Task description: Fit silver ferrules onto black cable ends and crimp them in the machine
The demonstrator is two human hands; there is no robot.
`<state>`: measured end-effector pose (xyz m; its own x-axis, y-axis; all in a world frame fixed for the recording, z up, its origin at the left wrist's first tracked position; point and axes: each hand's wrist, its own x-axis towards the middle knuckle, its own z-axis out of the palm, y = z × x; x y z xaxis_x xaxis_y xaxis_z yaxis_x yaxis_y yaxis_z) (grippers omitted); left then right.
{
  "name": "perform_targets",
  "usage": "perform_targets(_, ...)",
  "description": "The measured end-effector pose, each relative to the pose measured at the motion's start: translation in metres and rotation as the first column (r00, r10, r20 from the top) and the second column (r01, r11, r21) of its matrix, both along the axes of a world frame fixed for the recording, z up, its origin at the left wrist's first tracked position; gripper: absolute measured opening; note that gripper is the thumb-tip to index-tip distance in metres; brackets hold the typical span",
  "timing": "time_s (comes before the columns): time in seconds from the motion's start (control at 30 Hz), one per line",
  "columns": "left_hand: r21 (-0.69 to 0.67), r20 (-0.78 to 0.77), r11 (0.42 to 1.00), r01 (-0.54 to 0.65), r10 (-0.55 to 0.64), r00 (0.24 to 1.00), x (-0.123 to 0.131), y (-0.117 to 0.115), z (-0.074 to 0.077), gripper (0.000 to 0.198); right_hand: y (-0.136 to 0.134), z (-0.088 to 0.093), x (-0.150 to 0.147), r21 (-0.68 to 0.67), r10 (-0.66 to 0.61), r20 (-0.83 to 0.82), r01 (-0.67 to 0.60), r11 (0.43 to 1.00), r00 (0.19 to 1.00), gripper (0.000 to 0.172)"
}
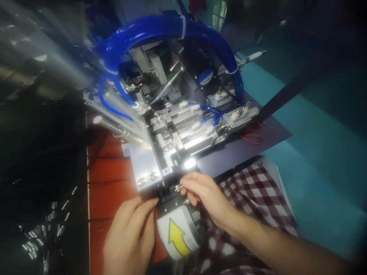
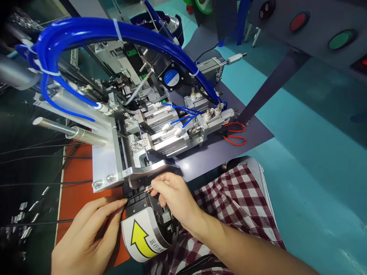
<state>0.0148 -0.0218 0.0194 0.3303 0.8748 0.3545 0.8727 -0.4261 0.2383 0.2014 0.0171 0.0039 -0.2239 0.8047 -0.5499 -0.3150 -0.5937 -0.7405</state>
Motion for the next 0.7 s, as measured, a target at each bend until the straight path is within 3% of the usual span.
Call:
perform_targets(0.3, 0.027, 0.008, 1.000, -0.010, 0.010, 1.000, -0.001, -0.001, -0.003, 0.017, -0.005, 0.006, -0.008, 0.050, -0.019, 0.094, 0.014, 0.999, 0.995, 0.019)
perform_targets(0.5, -0.017, -0.113, 1.000, 0.014, -0.016, 0.993, -0.011, 0.001, 0.004, 0.025, -0.005, 0.001, -0.005, 0.061, 0.027, 0.131, -0.036, 0.997, 0.991, 0.019)
perform_targets(0.7, -0.107, -0.028, 0.994, 0.015, -0.018, 0.999, -0.017, 0.002, 0.004, 0.024, -0.007, -0.005, 0.003, 0.057, -0.064, 0.123, 0.057, 0.997, 0.990, 0.021)
